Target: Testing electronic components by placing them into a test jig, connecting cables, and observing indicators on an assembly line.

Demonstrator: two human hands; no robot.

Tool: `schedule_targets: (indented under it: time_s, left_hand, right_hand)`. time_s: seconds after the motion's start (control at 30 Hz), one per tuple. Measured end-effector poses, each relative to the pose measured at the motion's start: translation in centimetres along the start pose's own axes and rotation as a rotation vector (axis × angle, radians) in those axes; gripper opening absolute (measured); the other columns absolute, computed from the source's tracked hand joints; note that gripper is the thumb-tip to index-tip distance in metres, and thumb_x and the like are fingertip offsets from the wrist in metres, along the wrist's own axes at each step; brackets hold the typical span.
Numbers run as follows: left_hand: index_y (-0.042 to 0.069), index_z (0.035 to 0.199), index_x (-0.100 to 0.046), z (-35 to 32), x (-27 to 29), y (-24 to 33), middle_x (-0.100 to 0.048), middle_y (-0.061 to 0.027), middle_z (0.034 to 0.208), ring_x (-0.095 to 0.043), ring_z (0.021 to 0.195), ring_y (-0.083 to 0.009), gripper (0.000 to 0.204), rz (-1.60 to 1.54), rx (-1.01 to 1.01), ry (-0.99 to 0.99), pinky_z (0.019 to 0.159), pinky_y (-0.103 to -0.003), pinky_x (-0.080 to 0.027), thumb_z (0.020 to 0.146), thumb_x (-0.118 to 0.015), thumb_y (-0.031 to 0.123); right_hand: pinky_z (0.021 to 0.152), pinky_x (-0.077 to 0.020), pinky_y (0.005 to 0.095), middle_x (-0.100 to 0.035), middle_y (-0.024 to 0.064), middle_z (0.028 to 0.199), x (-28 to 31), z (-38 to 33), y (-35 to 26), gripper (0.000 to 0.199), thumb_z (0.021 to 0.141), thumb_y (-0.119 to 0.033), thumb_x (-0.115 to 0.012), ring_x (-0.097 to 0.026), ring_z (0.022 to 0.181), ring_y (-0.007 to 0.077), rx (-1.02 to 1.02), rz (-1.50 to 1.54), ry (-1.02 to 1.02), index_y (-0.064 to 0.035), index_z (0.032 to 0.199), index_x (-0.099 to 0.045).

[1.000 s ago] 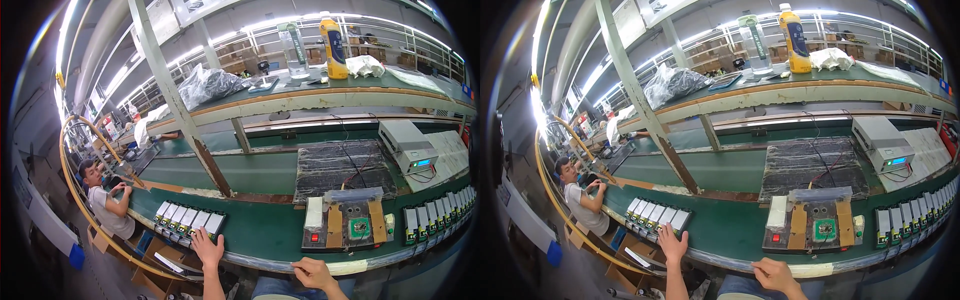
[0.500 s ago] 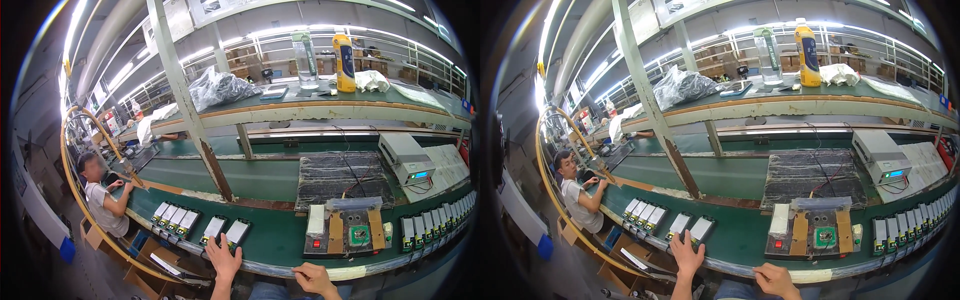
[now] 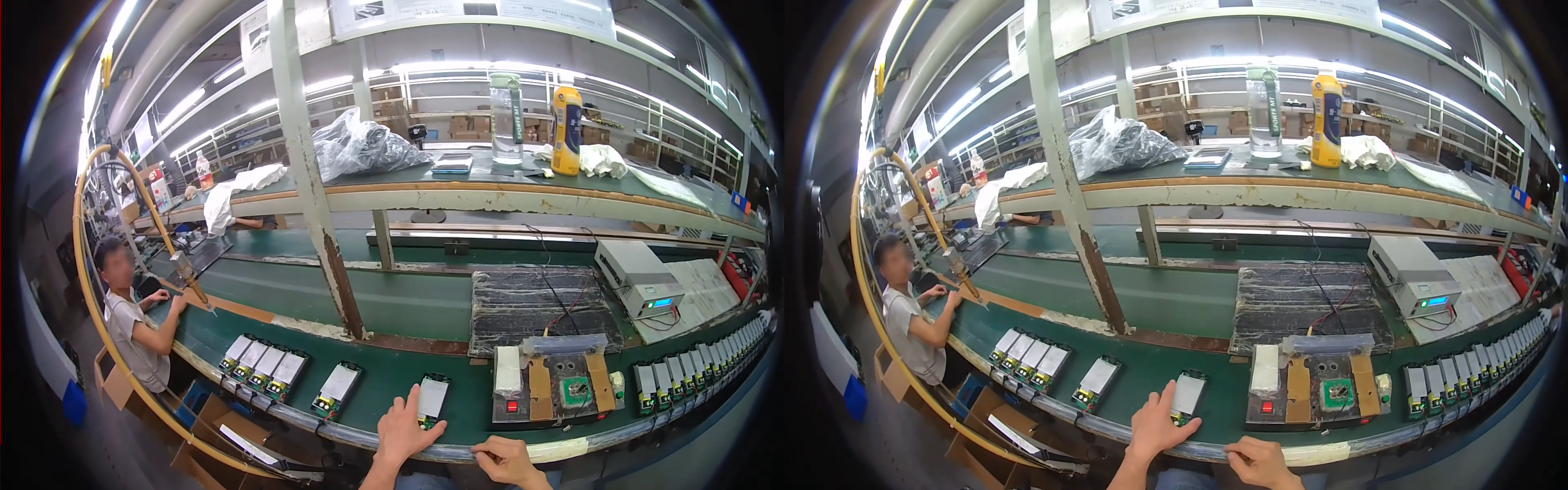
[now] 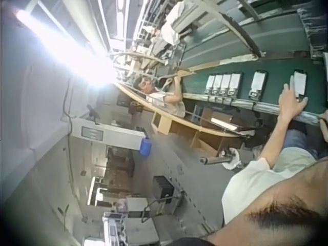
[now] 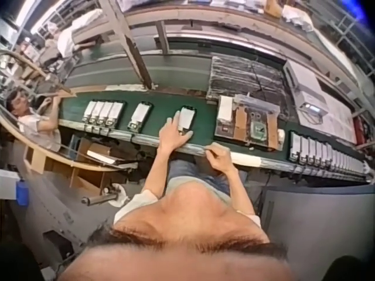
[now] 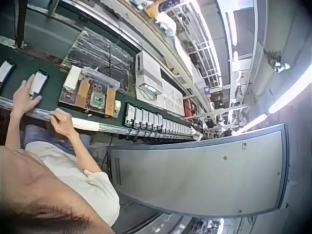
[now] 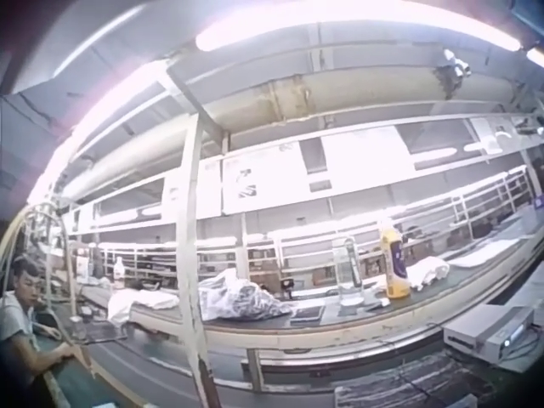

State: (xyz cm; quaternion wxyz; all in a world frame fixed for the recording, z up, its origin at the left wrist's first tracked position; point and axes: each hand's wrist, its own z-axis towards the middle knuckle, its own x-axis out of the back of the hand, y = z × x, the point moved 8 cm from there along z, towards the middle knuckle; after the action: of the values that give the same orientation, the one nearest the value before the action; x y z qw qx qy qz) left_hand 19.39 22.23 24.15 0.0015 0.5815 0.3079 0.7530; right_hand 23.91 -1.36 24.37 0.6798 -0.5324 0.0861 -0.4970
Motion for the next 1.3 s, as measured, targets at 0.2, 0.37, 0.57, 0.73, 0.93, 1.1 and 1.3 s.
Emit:
schedule_targets:
  time_s: [0.2,0.37,0.57,0.73,0.93,1.1,1.3]
  left_hand:
    - [0.003,0.157,-0.054,-0.1,-0.7,-0.9,-0.064,-0.0186,0.115,-0.072,0.101,-0.0397,0.104,-0.029,-0.005,0.171,0.086,-0.051,-0.060,0.078,-0.087,0.062]
    - [0.004,0.153,-0.059,-0.4,-0.5,-2.3,-0.065,-0.0195,0.119,-0.072,0.106,-0.0421,0.100,-0.065,0.096,0.152,0.089,-0.051,-0.060,0.077,-0.088,0.062]
    - [0.003,0.147,-0.063,-0.3,-0.6,-1.8,-0.063,-0.0189,0.117,-0.072,0.103,-0.0413,0.093,-0.131,0.072,0.177,0.087,-0.051,-0.060,0.077,-0.088,0.059]
    - [0.002,0.145,-0.064,-0.4,-1.2,-2.8,-0.063,-0.0181,0.114,-0.072,0.101,-0.0408,0.092,-0.155,0.078,0.183,0.085,-0.051,-0.060,0.077,-0.088,0.058]
    - [0.001,0.143,-0.065,0.3,-1.0,-3.1,-0.062,-0.0176,0.113,-0.072,0.099,-0.0397,0.091,-0.179,0.058,0.168,0.083,-0.050,-0.060,0.075,-0.089,0.057]
    - [0.001,0.142,-0.065,-0.1,-0.9,-2.9,-0.062,-0.0173,0.112,-0.072,0.098,-0.0390,0.090,-0.192,0.050,0.161,0.081,-0.050,-0.060,0.075,-0.090,0.056]
    - [0.001,0.142,-0.065,-0.1,-1.1,-2.8,-0.061,-0.0167,0.111,-0.072,0.097,-0.0387,0.089,-0.198,0.053,0.143,0.081,-0.050,-0.060,0.075,-0.090,0.055]
  right_hand:
    - [0.056,-0.0546,0.0364,-0.071,0.0085,0.080,0.8,10.6,-13.0,0.022,0.087,-0.005,-0.080,-0.067,0.062,0.0253,0.492,-0.300,-0.092,-0.0062,0.108,-0.081]
    - [0.078,-0.0576,0.0487,-0.068,0.0208,0.099,0.5,32.3,-23.9,0.028,0.090,0.005,-0.063,-0.070,0.089,0.0412,0.817,-0.573,0.110,0.0023,0.117,-0.070]
    - [0.107,-0.0547,0.0496,-0.070,0.0266,0.129,-3.0,51.9,-30.0,0.043,0.086,0.009,-0.057,-0.067,0.123,0.0464,0.973,-0.718,0.123,0.0051,0.127,-0.070]
    - [0.104,-0.0573,0.0498,-0.075,0.0266,0.125,-3.1,60.3,-25.5,0.045,0.087,0.004,-0.062,-0.070,0.121,0.0457,0.629,-0.991,-0.026,-0.0037,0.130,-0.074]
    - [0.097,-0.0598,0.0537,-0.078,0.0240,0.119,-0.7,61.2,-22.9,0.034,0.091,-0.006,-0.069,-0.075,0.112,0.0440,0.301,-1.108,0.104,-0.0129,0.123,-0.079]
    - [0.096,-0.0600,0.0540,-0.078,0.0219,0.120,-2.4,62.1,-24.0,0.018,0.094,-0.015,-0.075,-0.075,0.115,0.0416,0.406,-1.133,0.264,-0.0119,0.109,-0.082]
    - [0.092,-0.0605,0.0548,-0.080,0.0189,0.115,-3.1,63.5,-23.9,0.012,0.095,-0.019,-0.075,-0.076,0.110,0.0422,0.521,-1.068,0.347,-0.0118,0.096,-0.084]
